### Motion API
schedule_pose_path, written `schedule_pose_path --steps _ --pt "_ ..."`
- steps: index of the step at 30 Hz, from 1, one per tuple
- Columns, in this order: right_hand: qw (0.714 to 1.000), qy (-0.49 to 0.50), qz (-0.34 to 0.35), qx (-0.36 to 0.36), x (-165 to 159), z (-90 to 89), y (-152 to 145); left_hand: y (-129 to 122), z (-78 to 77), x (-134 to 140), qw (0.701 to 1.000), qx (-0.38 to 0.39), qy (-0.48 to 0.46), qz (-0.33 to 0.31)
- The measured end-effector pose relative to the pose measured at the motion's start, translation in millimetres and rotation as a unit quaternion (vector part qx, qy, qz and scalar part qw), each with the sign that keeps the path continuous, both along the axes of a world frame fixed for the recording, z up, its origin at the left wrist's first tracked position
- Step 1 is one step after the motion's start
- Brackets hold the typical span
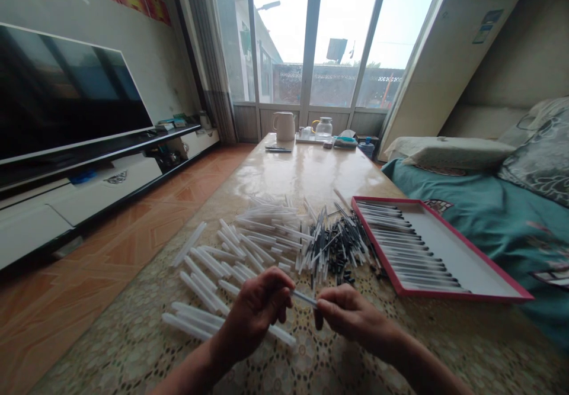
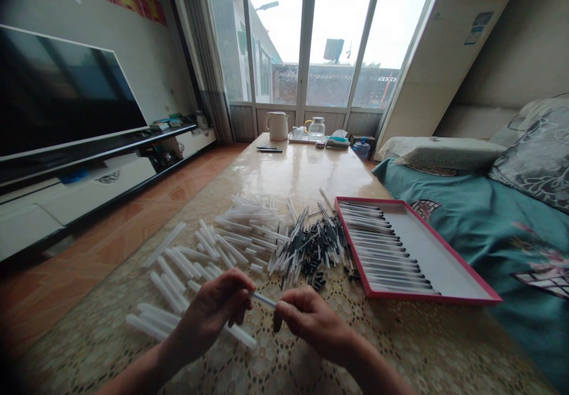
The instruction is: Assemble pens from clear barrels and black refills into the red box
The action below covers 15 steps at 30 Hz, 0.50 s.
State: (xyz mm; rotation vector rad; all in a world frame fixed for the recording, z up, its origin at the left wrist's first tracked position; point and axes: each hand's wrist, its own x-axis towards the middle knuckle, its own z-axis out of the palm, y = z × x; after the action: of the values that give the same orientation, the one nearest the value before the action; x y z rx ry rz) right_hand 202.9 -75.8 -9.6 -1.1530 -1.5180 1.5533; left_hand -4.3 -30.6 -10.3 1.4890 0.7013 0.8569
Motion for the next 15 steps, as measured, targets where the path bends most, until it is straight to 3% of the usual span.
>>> schedule_pose_path --steps 4,7,10,15 --pt "1.000 0.011 0.000 -0.012 -1.2 -4.5 3.2 2.9 0.0 2.9 1.000 -0.011 0.008 -0.001" --pt "0.996 -0.055 -0.035 0.058 -2.7 -8.0 6.0 9.4 -0.7 4.2 0.999 -0.023 0.022 0.028" --pt "0.970 -0.136 -0.123 0.162 3.0 -10.4 9.8 16.2 -3.1 1.0 0.993 0.037 0.064 0.096" --pt "0.907 -0.186 -0.316 0.206 42.5 5.6 16.7 21.1 -7.8 -5.9 0.969 0.131 0.140 0.154"
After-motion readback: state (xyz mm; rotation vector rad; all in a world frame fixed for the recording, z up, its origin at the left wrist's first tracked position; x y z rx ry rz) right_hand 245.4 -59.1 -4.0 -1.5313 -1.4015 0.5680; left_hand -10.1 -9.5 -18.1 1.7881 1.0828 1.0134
